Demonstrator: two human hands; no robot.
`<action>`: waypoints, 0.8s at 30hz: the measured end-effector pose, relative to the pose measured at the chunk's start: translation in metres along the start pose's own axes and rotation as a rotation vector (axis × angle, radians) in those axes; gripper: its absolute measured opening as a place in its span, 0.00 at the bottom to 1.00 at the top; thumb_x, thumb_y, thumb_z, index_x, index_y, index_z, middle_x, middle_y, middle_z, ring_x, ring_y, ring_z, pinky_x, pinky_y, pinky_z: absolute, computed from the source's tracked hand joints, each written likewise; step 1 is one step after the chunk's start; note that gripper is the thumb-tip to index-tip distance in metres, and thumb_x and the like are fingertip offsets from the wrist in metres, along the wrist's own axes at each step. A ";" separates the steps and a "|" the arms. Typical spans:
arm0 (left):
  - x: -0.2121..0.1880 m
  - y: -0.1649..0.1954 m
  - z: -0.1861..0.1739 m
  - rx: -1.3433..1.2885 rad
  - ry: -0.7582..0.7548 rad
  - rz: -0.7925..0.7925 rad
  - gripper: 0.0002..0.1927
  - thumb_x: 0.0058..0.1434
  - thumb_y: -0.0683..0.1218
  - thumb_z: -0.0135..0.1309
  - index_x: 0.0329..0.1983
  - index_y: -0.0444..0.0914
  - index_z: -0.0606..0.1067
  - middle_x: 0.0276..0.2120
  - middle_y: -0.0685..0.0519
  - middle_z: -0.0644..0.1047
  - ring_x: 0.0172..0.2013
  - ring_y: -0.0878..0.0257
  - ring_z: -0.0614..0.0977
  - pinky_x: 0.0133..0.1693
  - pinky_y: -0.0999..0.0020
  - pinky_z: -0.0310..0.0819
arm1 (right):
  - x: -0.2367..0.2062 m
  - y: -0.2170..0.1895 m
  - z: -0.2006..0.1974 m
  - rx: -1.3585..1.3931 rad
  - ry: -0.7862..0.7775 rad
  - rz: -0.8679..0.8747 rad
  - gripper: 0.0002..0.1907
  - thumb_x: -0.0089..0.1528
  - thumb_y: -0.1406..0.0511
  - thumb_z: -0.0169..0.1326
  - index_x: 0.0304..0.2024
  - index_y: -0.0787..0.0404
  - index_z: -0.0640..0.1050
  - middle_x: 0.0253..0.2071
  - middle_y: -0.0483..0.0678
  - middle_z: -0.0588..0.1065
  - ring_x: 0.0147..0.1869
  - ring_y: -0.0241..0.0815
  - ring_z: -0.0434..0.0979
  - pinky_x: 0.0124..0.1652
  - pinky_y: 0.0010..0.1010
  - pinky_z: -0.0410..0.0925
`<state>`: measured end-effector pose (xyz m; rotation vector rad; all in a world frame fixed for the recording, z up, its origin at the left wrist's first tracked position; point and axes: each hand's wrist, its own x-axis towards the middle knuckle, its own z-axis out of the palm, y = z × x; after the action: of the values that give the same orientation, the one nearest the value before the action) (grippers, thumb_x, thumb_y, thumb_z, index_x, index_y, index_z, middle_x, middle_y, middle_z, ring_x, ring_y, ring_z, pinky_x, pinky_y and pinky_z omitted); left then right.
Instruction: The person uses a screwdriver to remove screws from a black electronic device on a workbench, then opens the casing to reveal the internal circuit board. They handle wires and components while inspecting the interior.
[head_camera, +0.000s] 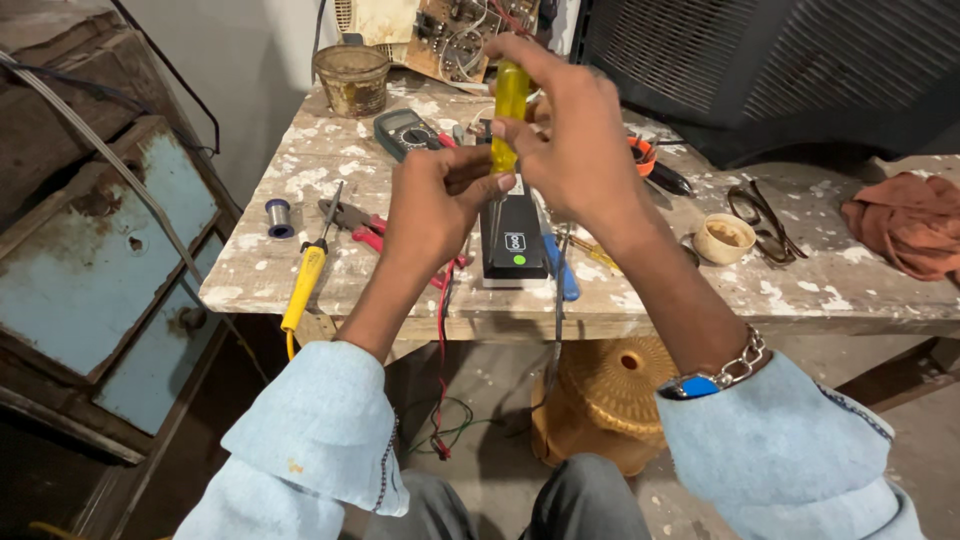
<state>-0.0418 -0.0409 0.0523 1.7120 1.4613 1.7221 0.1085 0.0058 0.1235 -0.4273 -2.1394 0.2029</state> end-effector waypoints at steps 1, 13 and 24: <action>0.000 -0.001 0.000 0.009 0.017 -0.008 0.18 0.57 0.42 0.66 0.49 0.31 0.80 0.41 0.45 0.85 0.41 0.63 0.88 0.45 0.69 0.83 | 0.000 0.001 0.001 0.003 0.012 -0.047 0.29 0.60 0.76 0.65 0.62 0.60 0.73 0.46 0.56 0.82 0.43 0.48 0.86 0.44 0.36 0.78; 0.000 0.001 0.002 0.033 0.025 0.001 0.18 0.56 0.40 0.65 0.49 0.30 0.80 0.39 0.45 0.85 0.40 0.63 0.88 0.44 0.70 0.83 | -0.007 0.002 0.017 -0.044 0.126 -0.018 0.30 0.58 0.73 0.69 0.61 0.62 0.71 0.39 0.58 0.79 0.42 0.55 0.84 0.43 0.39 0.76; 0.003 -0.012 -0.004 -0.061 -0.079 -0.030 0.18 0.59 0.41 0.65 0.50 0.28 0.79 0.39 0.46 0.86 0.41 0.67 0.87 0.43 0.72 0.81 | 0.000 0.003 0.017 0.296 0.049 -0.147 0.26 0.59 0.83 0.55 0.58 0.61 0.71 0.49 0.56 0.77 0.56 0.42 0.81 0.48 0.33 0.79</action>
<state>-0.0510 -0.0344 0.0453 1.6983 1.3783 1.6473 0.0954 0.0086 0.1132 -0.1014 -2.0419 0.4132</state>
